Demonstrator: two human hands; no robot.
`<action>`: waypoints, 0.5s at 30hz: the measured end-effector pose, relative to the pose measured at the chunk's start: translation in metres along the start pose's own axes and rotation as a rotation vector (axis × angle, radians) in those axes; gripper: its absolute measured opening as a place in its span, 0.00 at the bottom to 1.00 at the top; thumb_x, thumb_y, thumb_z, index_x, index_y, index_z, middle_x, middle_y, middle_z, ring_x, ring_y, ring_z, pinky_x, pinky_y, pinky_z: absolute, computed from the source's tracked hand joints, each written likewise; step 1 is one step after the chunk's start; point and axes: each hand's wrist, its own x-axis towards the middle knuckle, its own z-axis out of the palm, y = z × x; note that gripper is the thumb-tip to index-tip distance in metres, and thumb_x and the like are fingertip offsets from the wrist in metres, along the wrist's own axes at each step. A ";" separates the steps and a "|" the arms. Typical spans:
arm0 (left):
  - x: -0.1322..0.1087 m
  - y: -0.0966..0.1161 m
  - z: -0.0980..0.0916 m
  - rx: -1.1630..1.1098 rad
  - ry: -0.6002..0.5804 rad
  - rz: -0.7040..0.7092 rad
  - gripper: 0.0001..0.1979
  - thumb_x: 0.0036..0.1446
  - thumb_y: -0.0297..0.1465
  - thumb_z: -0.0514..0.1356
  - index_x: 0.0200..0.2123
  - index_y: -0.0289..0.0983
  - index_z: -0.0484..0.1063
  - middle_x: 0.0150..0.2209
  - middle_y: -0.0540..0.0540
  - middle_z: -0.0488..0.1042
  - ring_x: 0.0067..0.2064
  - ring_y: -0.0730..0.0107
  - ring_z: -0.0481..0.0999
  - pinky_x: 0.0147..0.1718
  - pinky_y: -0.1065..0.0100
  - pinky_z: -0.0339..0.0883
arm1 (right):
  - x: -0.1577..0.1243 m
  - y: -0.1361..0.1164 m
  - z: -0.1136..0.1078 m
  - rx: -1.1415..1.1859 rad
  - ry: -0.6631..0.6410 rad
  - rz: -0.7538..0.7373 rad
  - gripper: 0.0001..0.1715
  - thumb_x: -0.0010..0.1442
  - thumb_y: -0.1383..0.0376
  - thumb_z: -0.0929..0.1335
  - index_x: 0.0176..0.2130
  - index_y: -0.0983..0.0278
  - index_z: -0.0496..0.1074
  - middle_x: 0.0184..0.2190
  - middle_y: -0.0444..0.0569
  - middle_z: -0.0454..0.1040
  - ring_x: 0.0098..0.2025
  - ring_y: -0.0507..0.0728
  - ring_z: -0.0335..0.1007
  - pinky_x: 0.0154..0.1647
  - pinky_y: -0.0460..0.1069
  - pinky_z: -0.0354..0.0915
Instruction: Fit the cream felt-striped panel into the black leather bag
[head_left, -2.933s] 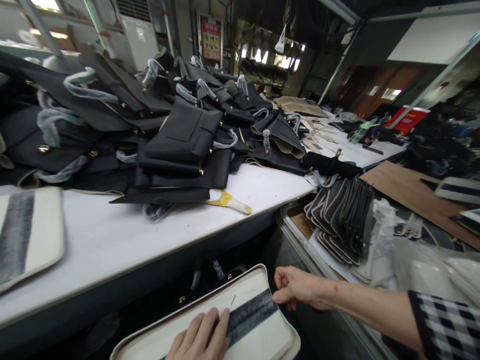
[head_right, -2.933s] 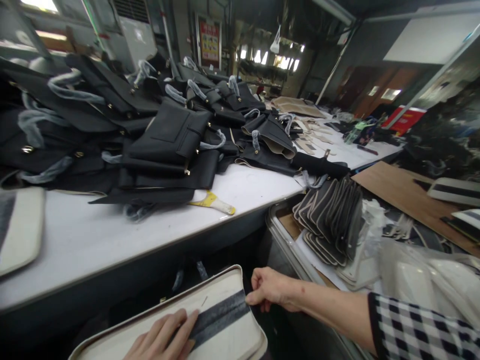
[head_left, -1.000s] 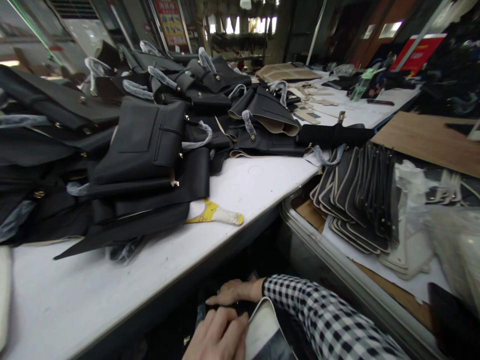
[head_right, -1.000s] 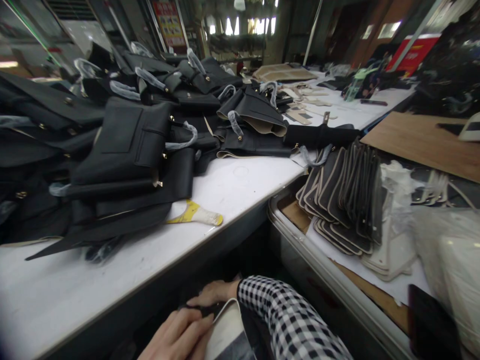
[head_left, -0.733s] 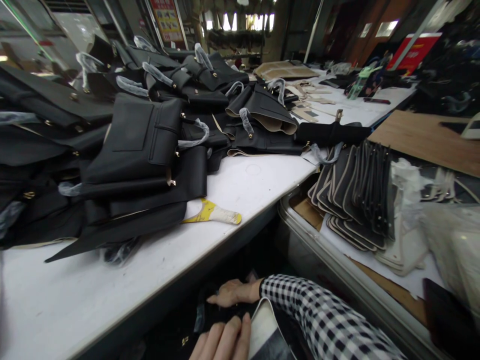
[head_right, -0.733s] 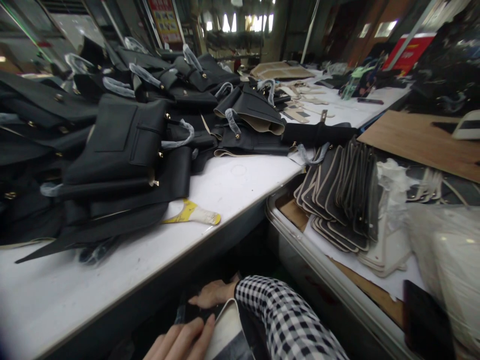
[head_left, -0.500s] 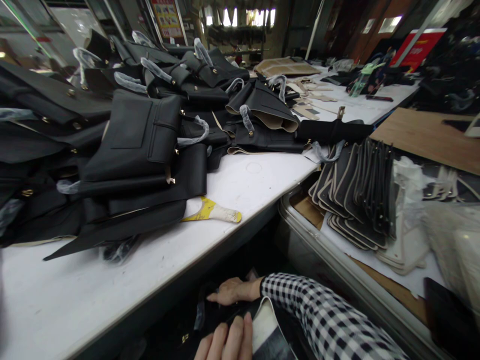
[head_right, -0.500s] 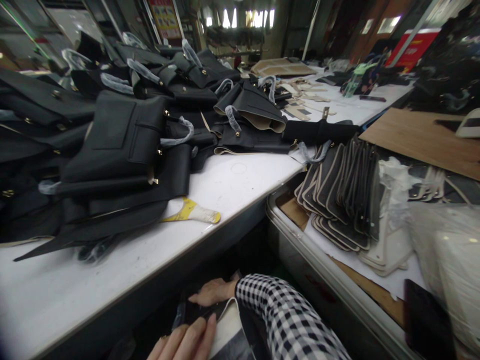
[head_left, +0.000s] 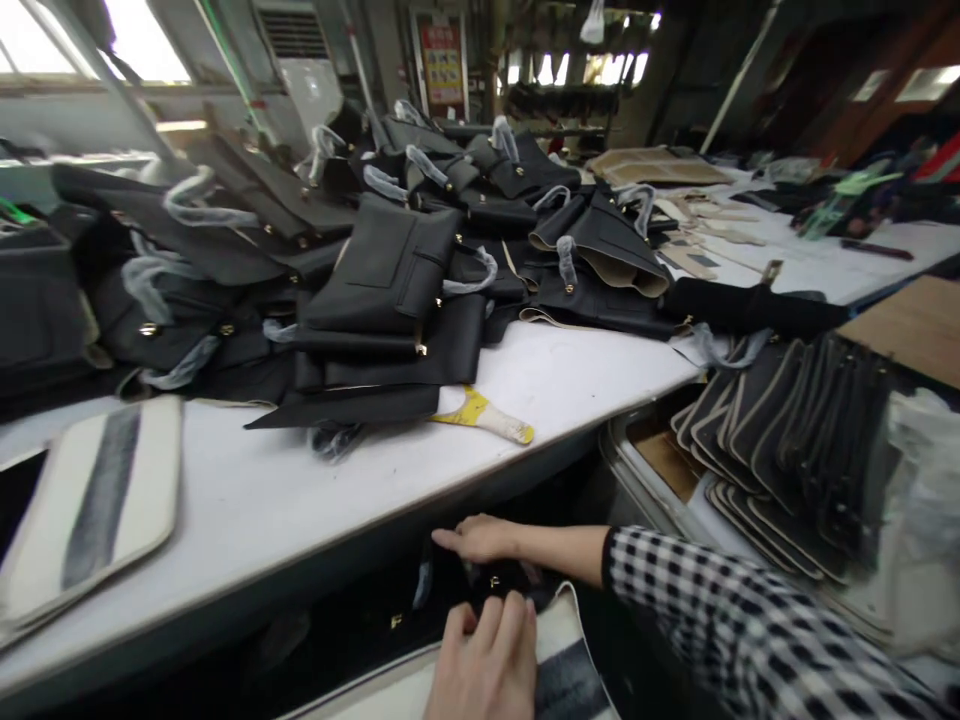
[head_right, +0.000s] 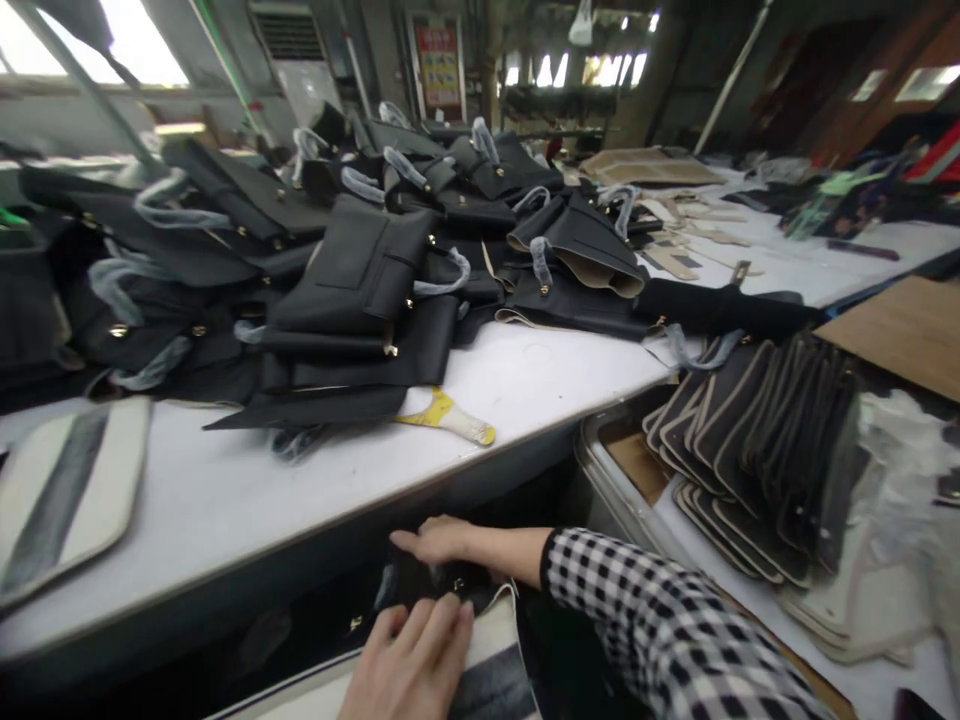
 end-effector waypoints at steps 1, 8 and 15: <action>0.002 -0.001 -0.006 -0.071 -0.030 -0.041 0.13 0.61 0.30 0.58 0.49 0.43 0.74 0.43 0.47 0.76 0.42 0.64 0.72 0.39 0.62 0.63 | -0.010 -0.010 -0.006 0.016 0.001 -0.028 0.40 0.67 0.43 0.55 0.39 0.72 0.78 0.38 0.61 0.80 0.45 0.67 0.76 0.50 0.58 0.67; -0.012 -0.034 -0.053 -0.514 -0.057 -0.426 0.18 0.48 0.21 0.56 0.39 0.48 0.75 0.45 0.53 0.74 0.49 0.64 0.69 0.45 0.62 0.57 | -0.068 -0.041 0.003 0.119 0.086 -0.082 0.40 0.69 0.47 0.49 0.44 0.69 0.76 0.36 0.54 0.79 0.31 0.54 0.74 0.32 0.47 0.66; -0.032 -0.064 -0.061 -0.499 -0.180 -0.624 0.06 0.43 0.30 0.60 0.28 0.43 0.73 0.33 0.51 0.76 0.38 0.63 0.73 0.35 0.64 0.55 | -0.067 -0.029 0.023 -0.028 0.099 -0.163 0.41 0.70 0.47 0.46 0.39 0.69 0.74 0.28 0.53 0.78 0.29 0.55 0.73 0.34 0.47 0.67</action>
